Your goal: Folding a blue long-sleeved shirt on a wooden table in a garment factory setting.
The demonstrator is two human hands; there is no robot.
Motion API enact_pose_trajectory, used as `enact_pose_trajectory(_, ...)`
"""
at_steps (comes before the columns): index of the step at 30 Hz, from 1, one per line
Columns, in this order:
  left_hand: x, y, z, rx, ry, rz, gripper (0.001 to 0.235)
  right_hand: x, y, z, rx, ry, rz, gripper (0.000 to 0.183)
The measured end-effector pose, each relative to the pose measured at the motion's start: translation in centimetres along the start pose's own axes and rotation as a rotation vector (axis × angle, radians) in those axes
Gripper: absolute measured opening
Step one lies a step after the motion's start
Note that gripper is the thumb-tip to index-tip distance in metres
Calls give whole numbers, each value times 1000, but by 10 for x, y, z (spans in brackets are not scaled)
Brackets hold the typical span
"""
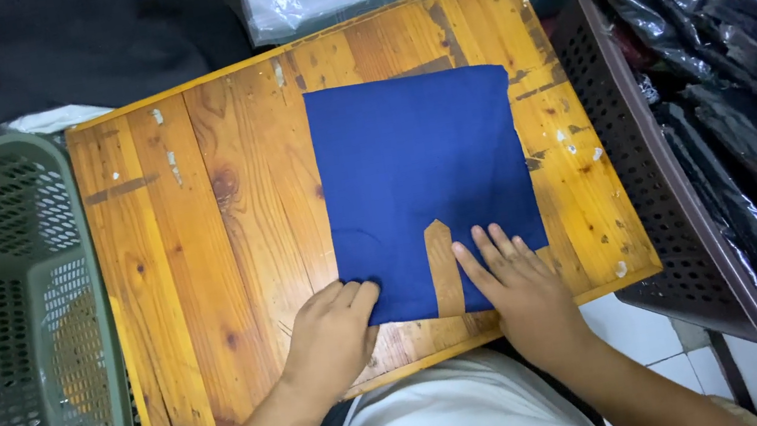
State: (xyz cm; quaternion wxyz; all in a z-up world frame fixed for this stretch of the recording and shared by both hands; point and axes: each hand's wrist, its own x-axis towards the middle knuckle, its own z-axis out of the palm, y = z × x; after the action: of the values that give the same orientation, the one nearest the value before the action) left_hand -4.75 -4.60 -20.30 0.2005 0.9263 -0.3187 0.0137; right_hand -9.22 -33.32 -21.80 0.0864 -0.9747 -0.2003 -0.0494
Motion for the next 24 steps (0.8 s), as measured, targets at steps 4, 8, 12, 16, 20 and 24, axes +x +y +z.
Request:
enact_pose_trajectory(4, 4, 5, 6, 67, 218, 31, 29, 11, 4, -11, -50, 120, -67, 93)
enact_pose_trajectory(8, 12, 21, -23, -11, -374, -136, 55, 4, 14, -5, -223, 71, -73, 88)
enact_pose_trajectory(12, 23, 38, -61, -127, -681, -179, 79, 4, 31, -29, 46, -331, -80, 97)
enact_pose_trajectory(16, 43, 50, -50, -177, -432, -182, 43, 6, 21, -55, 480, -495, 87, 69)
enact_pose_trajectory(20, 68, 62, -36, -113, -110, -161, 57, 15, 7, -28, 269, 72, 335, 48)
enact_pose_trajectory(24, 67, 55, -18, -47, -332, -231, 81, 24, -1, -15, 87, -108, 458, 68)
